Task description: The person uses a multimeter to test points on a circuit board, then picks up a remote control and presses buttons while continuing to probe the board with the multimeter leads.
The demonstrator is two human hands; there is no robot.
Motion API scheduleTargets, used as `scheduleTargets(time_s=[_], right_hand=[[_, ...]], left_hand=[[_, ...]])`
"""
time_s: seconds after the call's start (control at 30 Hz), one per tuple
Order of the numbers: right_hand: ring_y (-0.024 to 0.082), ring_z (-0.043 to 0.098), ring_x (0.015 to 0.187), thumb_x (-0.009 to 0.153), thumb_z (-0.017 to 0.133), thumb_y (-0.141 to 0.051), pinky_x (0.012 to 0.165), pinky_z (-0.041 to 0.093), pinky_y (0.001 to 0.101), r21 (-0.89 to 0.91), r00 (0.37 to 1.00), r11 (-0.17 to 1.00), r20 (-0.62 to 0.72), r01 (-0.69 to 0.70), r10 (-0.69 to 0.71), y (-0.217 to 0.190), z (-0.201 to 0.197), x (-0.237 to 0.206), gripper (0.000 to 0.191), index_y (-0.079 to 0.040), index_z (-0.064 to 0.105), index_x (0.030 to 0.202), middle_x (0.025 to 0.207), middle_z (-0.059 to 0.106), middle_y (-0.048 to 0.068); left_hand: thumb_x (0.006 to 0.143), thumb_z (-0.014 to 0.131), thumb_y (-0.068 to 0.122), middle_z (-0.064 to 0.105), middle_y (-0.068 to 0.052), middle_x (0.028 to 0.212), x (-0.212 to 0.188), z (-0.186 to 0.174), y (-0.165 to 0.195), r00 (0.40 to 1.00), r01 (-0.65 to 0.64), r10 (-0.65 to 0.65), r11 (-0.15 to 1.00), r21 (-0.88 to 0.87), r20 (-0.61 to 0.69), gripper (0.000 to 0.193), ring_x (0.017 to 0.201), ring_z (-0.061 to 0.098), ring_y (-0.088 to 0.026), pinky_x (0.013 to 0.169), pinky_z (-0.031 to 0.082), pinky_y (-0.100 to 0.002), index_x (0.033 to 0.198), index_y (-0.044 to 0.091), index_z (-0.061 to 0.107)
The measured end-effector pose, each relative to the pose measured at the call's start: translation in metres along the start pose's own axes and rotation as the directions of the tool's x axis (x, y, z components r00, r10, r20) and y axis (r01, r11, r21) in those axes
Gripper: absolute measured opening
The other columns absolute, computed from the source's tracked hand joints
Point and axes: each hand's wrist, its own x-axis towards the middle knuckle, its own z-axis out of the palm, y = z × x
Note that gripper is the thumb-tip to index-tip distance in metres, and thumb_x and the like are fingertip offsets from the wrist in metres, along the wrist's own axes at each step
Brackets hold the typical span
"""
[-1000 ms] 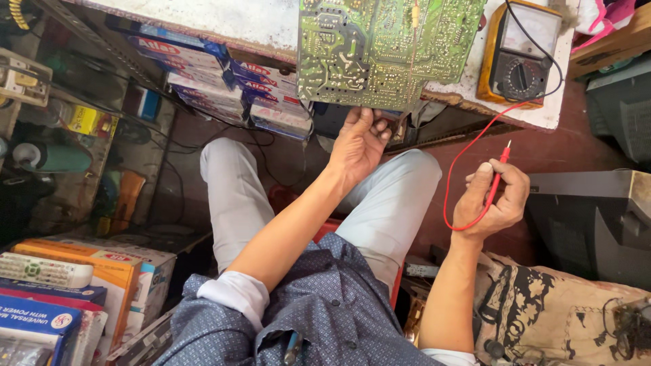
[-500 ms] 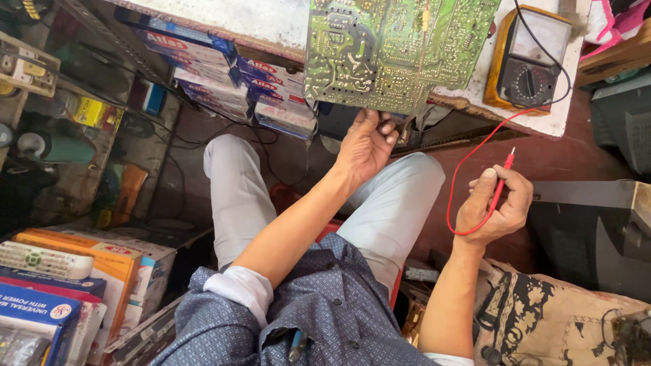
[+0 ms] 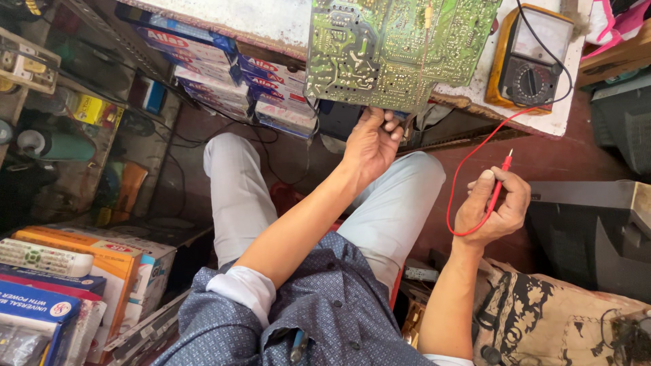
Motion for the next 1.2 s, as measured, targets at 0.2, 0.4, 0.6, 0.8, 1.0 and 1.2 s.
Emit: scheduleTargets(time_s=[0.2,0.4,0.6,0.8,1.0,1.2], right_hand=[[0.015,0.067,0.07,0.111,0.067,0.0,0.064,0.054,0.0264,0.001,1.0,1.0,-0.002,-0.001,0.001,-0.002,-0.002,-0.001,0.006,0.003,0.064,0.115,0.108,0.062,0.011],[0.016,0.066,0.074,0.109,0.067,0.002,0.065,0.055,0.0269,0.012,1.0,1.0,-0.01,-0.011,0.011,-0.004,0.0,-0.001,0.006,0.003,0.065,0.114,0.109,0.061,0.011],[0.017,0.067,0.075,0.11,0.068,0.0,0.065,0.055,0.0273,0.009,1.0,1.0,-0.009,-0.004,0.004,-0.005,-0.003,-0.002,0.006,0.003,0.065,0.115,0.11,0.062,0.011],[0.017,0.067,0.072,0.11,0.069,-0.001,0.062,0.053,0.0263,0.001,1.0,1.0,-0.015,-0.015,0.015,-0.007,-0.006,-0.003,0.007,0.003,0.065,0.113,0.105,0.062,0.01],[0.016,0.067,0.07,0.11,0.068,0.0,0.065,0.054,0.0275,-0.02,1.0,0.999,-0.005,0.029,-0.029,-0.01,-0.006,-0.004,0.006,0.003,0.065,0.114,0.106,0.062,0.011],[0.016,0.066,0.07,0.109,0.067,0.002,0.062,0.053,0.0268,-0.004,1.0,1.0,-0.008,0.007,-0.007,-0.014,-0.008,-0.002,0.006,0.003,0.064,0.113,0.104,0.062,0.011]], left_hand=[[0.102,0.064,0.023,0.056,0.0,0.09,-0.004,-0.001,0.003,1.0,-0.009,0.009,1.0,0.022,-0.009,0.011,0.077,0.048,-0.014,0.068,0.041,-0.031,0.104,0.014,0.057],[0.101,0.065,0.021,0.059,-0.001,0.092,-0.007,-0.004,0.004,1.0,0.0,0.0,1.0,0.017,0.006,0.01,0.078,0.05,-0.015,0.07,0.042,-0.031,0.106,0.013,0.059],[0.1,0.067,0.018,0.059,-0.002,0.094,-0.006,-0.008,-0.001,0.997,-0.016,0.011,0.998,0.065,0.073,0.012,0.08,0.051,-0.015,0.07,0.043,-0.031,0.106,0.012,0.059],[0.1,0.067,0.014,0.059,-0.003,0.095,0.0,-0.014,-0.001,0.996,-0.024,0.018,0.997,0.069,0.086,0.011,0.08,0.052,-0.015,0.07,0.043,-0.031,0.106,0.012,0.058],[0.1,0.065,0.011,0.059,-0.004,0.094,0.004,-0.009,-0.002,0.998,-0.023,0.017,0.996,0.084,0.067,0.01,0.078,0.051,-0.015,0.068,0.043,-0.032,0.108,0.012,0.058],[0.101,0.064,0.01,0.058,-0.003,0.093,0.004,-0.008,-0.001,0.996,-0.029,0.023,0.997,0.076,0.085,0.009,0.077,0.051,-0.015,0.068,0.043,-0.031,0.107,0.012,0.057]])
